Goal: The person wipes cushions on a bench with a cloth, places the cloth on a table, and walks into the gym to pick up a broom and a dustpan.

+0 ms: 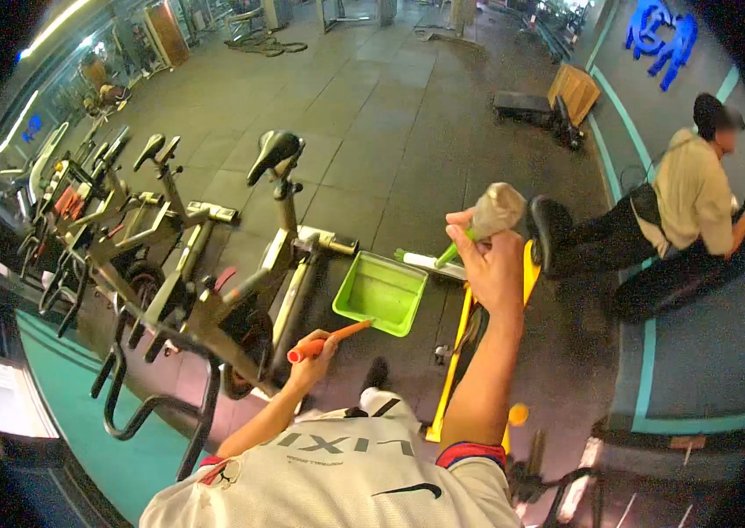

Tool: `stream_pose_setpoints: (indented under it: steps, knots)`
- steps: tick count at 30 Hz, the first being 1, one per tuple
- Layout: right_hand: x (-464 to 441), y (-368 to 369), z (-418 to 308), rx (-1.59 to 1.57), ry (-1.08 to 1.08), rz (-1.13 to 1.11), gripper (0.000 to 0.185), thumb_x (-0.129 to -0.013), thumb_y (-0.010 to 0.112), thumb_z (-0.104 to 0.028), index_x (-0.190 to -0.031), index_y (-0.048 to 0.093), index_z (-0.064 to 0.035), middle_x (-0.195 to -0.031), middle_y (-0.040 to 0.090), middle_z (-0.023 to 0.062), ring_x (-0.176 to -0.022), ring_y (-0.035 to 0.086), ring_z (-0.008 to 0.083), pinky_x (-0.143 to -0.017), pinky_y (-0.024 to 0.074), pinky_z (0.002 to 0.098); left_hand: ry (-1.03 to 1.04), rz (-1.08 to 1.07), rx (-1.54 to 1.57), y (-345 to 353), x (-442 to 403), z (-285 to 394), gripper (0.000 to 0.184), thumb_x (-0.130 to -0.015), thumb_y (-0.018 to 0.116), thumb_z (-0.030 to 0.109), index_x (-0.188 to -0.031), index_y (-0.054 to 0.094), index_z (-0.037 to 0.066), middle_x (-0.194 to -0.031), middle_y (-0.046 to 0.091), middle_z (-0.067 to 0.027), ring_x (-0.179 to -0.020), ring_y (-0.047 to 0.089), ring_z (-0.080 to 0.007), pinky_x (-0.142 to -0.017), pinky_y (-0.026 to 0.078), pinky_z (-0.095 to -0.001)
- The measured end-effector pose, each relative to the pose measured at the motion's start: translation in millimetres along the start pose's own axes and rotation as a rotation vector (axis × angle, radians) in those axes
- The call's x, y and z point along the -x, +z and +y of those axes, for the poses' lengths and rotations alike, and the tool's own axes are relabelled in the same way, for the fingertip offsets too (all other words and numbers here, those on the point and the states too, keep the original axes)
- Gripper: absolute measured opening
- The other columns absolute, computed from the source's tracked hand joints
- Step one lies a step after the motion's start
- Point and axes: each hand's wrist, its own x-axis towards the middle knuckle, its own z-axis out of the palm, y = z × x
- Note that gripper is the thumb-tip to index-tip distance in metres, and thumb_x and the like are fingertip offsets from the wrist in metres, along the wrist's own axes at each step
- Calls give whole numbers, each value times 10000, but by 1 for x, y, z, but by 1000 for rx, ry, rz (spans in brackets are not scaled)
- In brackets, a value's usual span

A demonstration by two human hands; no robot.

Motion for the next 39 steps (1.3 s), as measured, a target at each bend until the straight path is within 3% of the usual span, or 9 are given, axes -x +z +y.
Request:
stream_pose_setpoints:
  steps: [4, 12, 14, 20, 22, 25, 29, 34, 39]
  knots:
    - [-99, -16, 36, 20, -156, 107, 93, -895, 675, -127, -935, 679, -43, -849, 664, 30, -703, 568, 96, -578, 444, 240, -35, 37, 14, 20, -93, 14, 226, -887, 689, 247, -865, 679, 22, -639, 593, -34, -584, 507, -95, -528, 422, -285]
    - [-288, -20, 181, 103, 33, 41, 98, -877, 676, -106, -915, 643, -22, -924, 642, 68, -813, 591, 164, -725, 497, 300, -28, 26, -89, 55, -306, 39, 209, -879, 688, 256, -879, 675, 47, -696, 634, -47, -617, 565, -110, -568, 468, -294]
    - [-336, -12, 227, 200, 9, 53, 92, -861, 682, -89, -913, 644, -24, -917, 643, 82, -841, 592, 188, -769, 492, 324, -127, 43, -6, 61, -373, 58, 205, -864, 664, 245, -897, 699, 46, -745, 673, -114, -683, 640, -205, -674, 505, -339]
    - [-455, -29, 349, 537, 66, -42, 228, -770, 757, -80, -959, 645, -19, -944, 629, 87, -908, 574, 224, -838, 458, 377, -180, 115, -38, 93, -589, 50, 206, -880, 653, 253, -919, 711, 59, -802, 694, -117, -711, 632, -173, -685, 508, -331]
    - [-496, -22, 384, 381, 229, -48, 250, -772, 755, -61, -989, 641, -17, -907, 621, 72, -845, 575, 215, -794, 473, 354, -246, 133, 5, 93, -659, 68, 202, -885, 652, 247, -923, 707, 56, -799, 692, -113, -718, 626, -157, -681, 507, -326]
    - [-563, 21, 424, 248, 455, -74, 272, -793, 733, -26, -1039, 621, -4, -760, 609, 57, -571, 559, 122, -522, 464, 269, -93, 259, 70, 87, -756, 53, 220, -928, 639, 251, -881, 638, 37, -723, 615, -25, -647, 563, -85, -569, 469, -250]
    - [-671, 105, 515, 166, 480, -131, 289, -801, 731, -53, -1051, 605, 21, -719, 607, 62, -488, 546, 114, -449, 458, 269, -167, 322, 349, 68, -889, 39, 227, -952, 619, 257, -928, 602, 32, -799, 625, -34, -717, 595, -90, -628, 501, -230]
    - [-870, 277, 568, 500, 319, -349, 305, -711, 806, -262, -853, 698, -14, -837, 695, 191, -823, 667, 377, -743, 504, 464, -136, 459, 333, 27, -1038, 71, 224, -942, 635, 246, -905, 610, 26, -780, 625, -30, -704, 582, -71, -622, 491, -217]
    - [-1066, 478, 536, 455, 62, -551, 315, -735, 782, -325, -880, 694, -59, -822, 696, 167, -812, 663, 384, -729, 497, 472, -239, 696, 318, -45, -1119, 84, 228, -926, 655, 246, -894, 641, 21, -779, 652, -35, -681, 604, -99, -599, 492, -235]
